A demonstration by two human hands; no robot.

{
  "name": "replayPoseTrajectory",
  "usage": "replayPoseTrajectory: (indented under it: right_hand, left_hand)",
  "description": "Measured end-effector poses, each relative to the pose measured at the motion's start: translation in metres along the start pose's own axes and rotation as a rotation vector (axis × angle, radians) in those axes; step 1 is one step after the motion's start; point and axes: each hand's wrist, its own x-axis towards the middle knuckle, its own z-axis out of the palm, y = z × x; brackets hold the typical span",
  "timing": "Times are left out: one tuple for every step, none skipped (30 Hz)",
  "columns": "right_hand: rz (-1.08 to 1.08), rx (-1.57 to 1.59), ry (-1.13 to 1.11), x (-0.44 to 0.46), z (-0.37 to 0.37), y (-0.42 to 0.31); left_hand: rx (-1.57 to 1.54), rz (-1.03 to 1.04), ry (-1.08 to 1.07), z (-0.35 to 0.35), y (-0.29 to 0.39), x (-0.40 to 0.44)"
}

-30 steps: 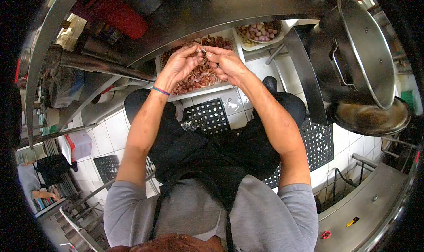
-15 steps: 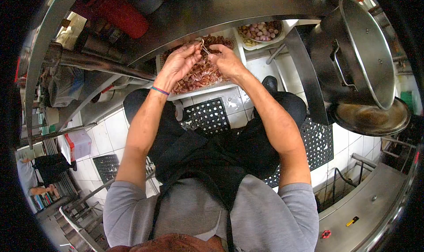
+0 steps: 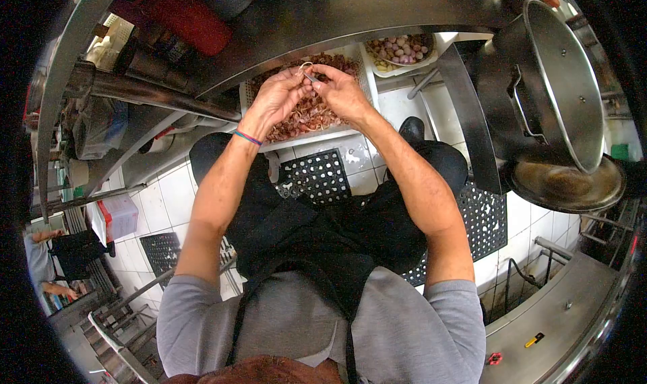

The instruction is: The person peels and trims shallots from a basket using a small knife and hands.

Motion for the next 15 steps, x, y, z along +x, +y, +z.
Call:
replayPoseTrajectory:
  right_hand:
    - [-0.015, -0.009, 0.007, 0.0, 0.001, 0.001]
    - [-0.03, -0.016, 0.016, 0.001, 0.002, 0.003]
    - [-0.04, -0.038, 0.028, 0.003, 0.001, 0.006]
    - [-0.05, -0.06, 0.04, 0.005, 0.0, 0.009]
    - [-0.059, -0.083, 0.051, 0.006, 0.0, 0.011]
    - [-0.061, -0.081, 0.059, 0.007, -0.001, 0.013]
    - [-0.065, -0.08, 0.066, 0.008, -0.001, 0.013]
    - [-0.068, -0.079, 0.073, 0.009, -0.002, 0.013]
    - [-0.046, -0.027, 0.069, 0.011, -0.002, 0.013]
    - [-0.023, 0.025, 0.065, 0.012, -0.004, 0.013]
    - [-0.001, 0.077, 0.061, 0.013, -0.004, 0.012]
    - [0.004, 0.082, 0.056, 0.013, -0.005, 0.01]
    - [0.009, 0.087, 0.052, 0.012, -0.005, 0.008]
    - [0.014, 0.093, 0.048, 0.011, -0.006, 0.005]
    - [0.05, 0.108, 0.047, 0.01, -0.006, 0.002]
  left_hand:
    - [-0.001, 0.01, 0.002, 0.0, -0.001, 0.0]
    - [-0.002, 0.02, 0.003, 0.0, -0.003, -0.001]
    - [-0.003, 0.028, 0.004, 0.001, -0.004, 0.0]
    - [-0.015, 0.038, 0.016, 0.0, -0.007, 0.002]
    - [-0.027, 0.048, 0.027, -0.001, -0.009, 0.004]
    - [-0.039, 0.059, 0.04, -0.001, -0.012, 0.005]
    - [-0.05, 0.068, 0.043, -0.002, -0.013, 0.007]
    - [-0.062, 0.078, 0.045, 0.0, -0.014, 0.007]
    - [-0.073, 0.089, 0.047, 0.001, -0.014, 0.007]
    - [-0.064, 0.083, 0.048, 0.003, -0.014, 0.008]
    - [-0.055, 0.077, 0.049, 0.005, -0.013, 0.008]
    - [-0.045, 0.071, 0.05, 0.008, -0.012, 0.008]
    - [-0.012, 0.075, 0.045, 0.009, -0.01, 0.007]
    - [0.022, 0.079, 0.039, 0.012, -0.008, 0.006]
    - [0.056, 0.084, 0.034, 0.013, -0.008, 0.005]
